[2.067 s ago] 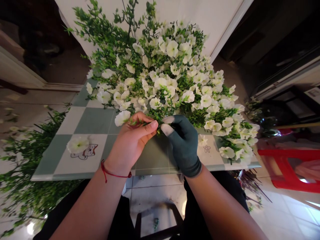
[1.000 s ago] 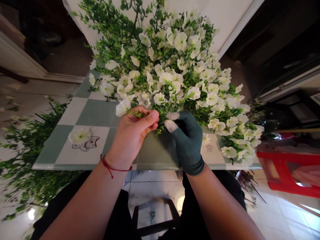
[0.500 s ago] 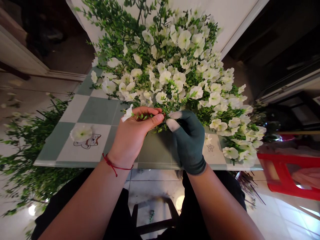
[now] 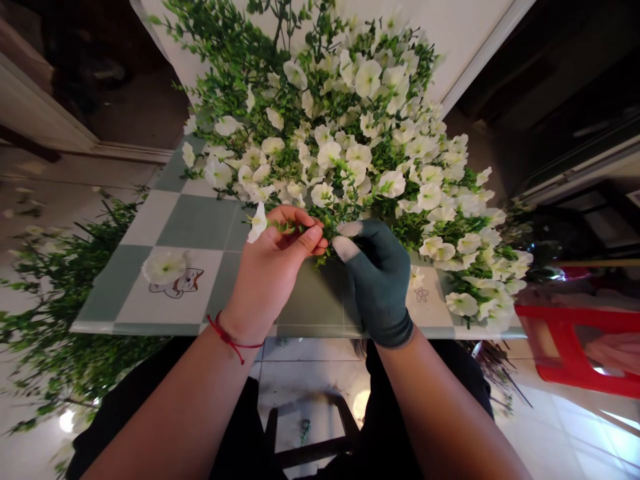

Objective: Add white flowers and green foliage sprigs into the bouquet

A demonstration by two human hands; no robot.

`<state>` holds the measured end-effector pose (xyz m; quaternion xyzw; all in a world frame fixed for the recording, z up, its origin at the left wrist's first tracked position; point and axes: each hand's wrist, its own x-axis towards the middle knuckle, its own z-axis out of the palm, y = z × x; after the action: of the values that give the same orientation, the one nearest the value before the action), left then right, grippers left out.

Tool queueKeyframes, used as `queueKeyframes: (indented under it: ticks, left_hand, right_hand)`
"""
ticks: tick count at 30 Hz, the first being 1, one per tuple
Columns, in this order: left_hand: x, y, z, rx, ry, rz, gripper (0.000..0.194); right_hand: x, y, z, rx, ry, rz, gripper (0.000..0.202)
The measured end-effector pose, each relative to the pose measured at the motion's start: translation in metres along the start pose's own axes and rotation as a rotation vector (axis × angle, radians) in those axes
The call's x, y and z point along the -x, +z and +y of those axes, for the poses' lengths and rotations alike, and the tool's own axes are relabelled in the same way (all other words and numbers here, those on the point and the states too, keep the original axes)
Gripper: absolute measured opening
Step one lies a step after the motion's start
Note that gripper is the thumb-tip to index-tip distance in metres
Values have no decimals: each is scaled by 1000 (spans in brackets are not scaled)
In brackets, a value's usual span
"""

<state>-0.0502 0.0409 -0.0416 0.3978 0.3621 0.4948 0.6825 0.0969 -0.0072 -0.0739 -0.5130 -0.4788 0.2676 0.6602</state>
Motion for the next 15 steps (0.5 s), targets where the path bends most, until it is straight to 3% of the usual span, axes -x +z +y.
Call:
queueKeyframes:
  ticks: [15]
  left_hand:
    - [4,8,2,-47,102,-25,28]
  right_hand:
    - [1,2,0,94,-65,14,6]
